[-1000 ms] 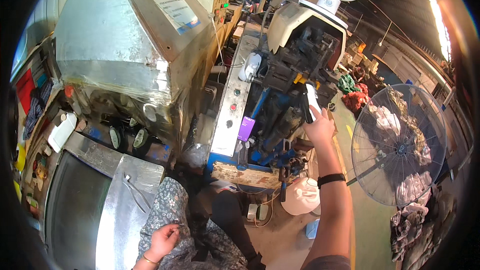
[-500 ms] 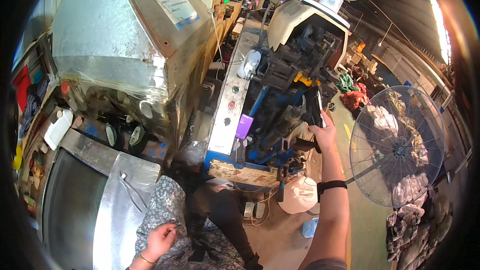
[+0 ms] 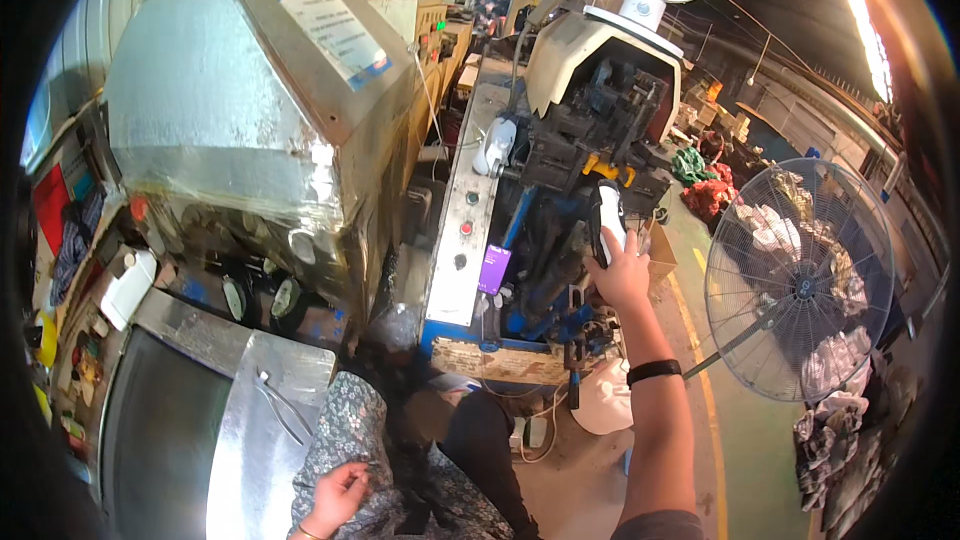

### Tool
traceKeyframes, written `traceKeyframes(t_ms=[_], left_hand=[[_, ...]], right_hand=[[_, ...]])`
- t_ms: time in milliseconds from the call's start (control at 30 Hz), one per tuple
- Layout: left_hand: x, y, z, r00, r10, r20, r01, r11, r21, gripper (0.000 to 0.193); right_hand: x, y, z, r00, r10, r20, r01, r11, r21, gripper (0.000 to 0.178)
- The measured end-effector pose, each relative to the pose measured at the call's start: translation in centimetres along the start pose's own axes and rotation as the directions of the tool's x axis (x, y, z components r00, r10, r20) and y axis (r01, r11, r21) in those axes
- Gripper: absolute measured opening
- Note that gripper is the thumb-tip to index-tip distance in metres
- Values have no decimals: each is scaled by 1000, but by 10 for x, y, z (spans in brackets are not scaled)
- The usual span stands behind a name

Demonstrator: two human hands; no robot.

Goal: Operate a toe-lasting machine to shape shoes in a manufacturing facility.

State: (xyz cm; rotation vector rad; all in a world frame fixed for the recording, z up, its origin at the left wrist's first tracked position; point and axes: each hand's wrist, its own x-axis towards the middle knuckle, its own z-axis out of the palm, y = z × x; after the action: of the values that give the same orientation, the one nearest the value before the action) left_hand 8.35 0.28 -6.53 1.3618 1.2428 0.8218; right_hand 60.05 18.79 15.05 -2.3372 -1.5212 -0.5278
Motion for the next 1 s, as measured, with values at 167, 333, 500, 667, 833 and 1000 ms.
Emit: traceKeyframes(t_ms=[167, 333, 500, 667, 833, 1000], left_hand=[[-3, 22, 10, 998, 36, -56, -32, 997, 65, 26], [1, -7, 20, 998, 5, -57, -13, 990, -141, 27], [-5, -1, 21, 990, 98, -102, -84, 987, 135, 25], [-4, 1, 21, 985, 134, -105, -114, 978, 174, 24], [-2, -1, 22, 987, 108, -119, -89, 983, 158, 25], [-2, 11, 20, 994, 73, -79, -56, 979, 195, 24]], right_hand=[[2, 1, -12, 999, 51, 18, -52, 996, 78, 64], [24, 25, 14, 998, 39, -42, -36, 997, 75, 65], [53, 5, 0, 981, 158, 117, -173, 976, 135, 67], [82, 9, 5, 965, 214, 150, -239, 954, 179, 68], [92, -1, -4, 964, 205, 171, -234, 957, 174, 65], [97, 4, -15, 967, 216, 135, -237, 957, 169, 66]])
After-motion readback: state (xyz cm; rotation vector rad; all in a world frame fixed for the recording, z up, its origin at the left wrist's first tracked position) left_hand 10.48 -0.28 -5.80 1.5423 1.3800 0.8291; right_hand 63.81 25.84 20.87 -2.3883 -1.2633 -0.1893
